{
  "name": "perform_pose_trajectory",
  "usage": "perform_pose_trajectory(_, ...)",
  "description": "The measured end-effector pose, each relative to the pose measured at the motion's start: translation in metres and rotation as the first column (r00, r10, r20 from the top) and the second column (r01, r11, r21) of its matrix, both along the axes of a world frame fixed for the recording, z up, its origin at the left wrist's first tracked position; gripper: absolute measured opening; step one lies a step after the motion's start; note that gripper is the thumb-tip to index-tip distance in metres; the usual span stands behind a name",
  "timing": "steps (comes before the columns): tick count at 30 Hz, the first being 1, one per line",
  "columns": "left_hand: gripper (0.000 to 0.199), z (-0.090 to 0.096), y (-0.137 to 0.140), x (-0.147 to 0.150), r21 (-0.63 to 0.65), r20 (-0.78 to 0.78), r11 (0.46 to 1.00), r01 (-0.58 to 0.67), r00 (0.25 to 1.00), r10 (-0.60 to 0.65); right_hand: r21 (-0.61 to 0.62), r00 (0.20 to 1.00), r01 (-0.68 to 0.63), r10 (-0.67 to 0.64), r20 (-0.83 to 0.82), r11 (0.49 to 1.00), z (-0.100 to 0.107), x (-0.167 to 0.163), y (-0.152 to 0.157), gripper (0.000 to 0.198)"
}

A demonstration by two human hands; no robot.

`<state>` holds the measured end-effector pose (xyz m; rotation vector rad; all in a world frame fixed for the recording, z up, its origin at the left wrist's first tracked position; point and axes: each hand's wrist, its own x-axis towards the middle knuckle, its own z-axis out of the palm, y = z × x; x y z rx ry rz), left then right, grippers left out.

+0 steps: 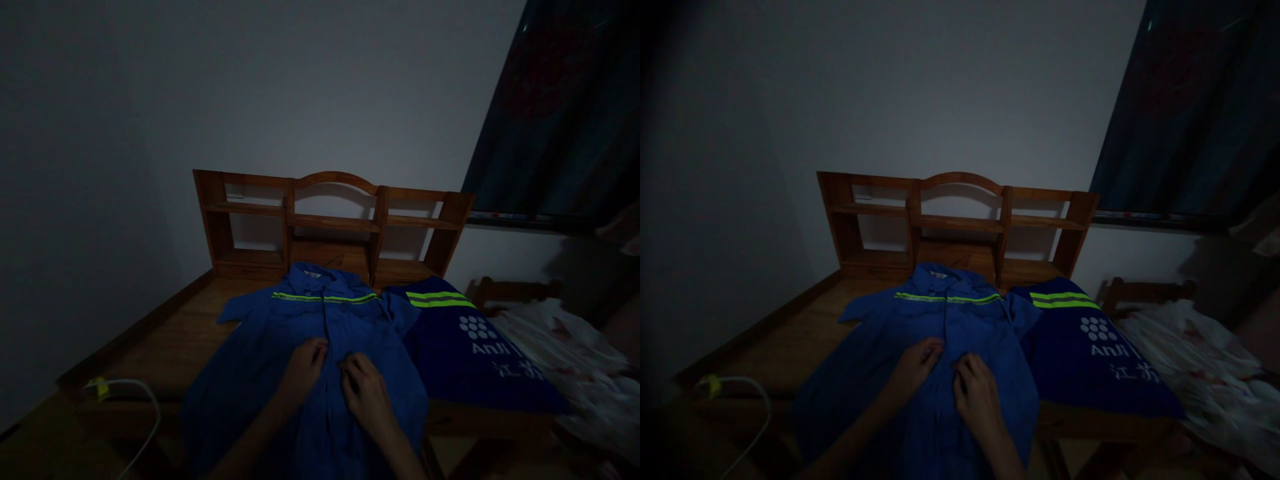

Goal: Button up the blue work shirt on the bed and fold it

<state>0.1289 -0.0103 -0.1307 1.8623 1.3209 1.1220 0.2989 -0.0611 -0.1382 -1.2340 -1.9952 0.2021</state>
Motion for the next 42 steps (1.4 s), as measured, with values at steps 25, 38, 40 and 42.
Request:
perform_pose_trajectory(25,0.025,-0.018,-0.03,0.012,0.126,-0.202,0.989,-0.072,0.975,0.096,-0.268,0.778,-0.195,-0.017,-0.628,0.943,-0.006,0.035,0.024,0.036)
perform_pose_trajectory(38,0.02,-0.017,-0.009,0.022,0.256,-0.343,0.964,0.076,0.939,0.017,-0.25,0.808,-0.163,-0.016,-0.589,0.955,-0.014,0.034,0.028,0.031)
perform_pose_trajectory(40,0.015,-0.02,-0.004,0.02,0.23,-0.353,0.97,0.077,0.936,0.01,-0.238,0.823,-0.151,-0.012,-0.567,0.959,-0.013,0.033,0.028,0.028)
perform_pose_trajectory(42,0.012,-0.022,0.001,0.018,0.205,-0.358,0.974,0.1,0.934,-0.021,-0.229,0.837,-0.146,-0.003,-0.547,0.962,-0.012,0.032,0.027,0.027)
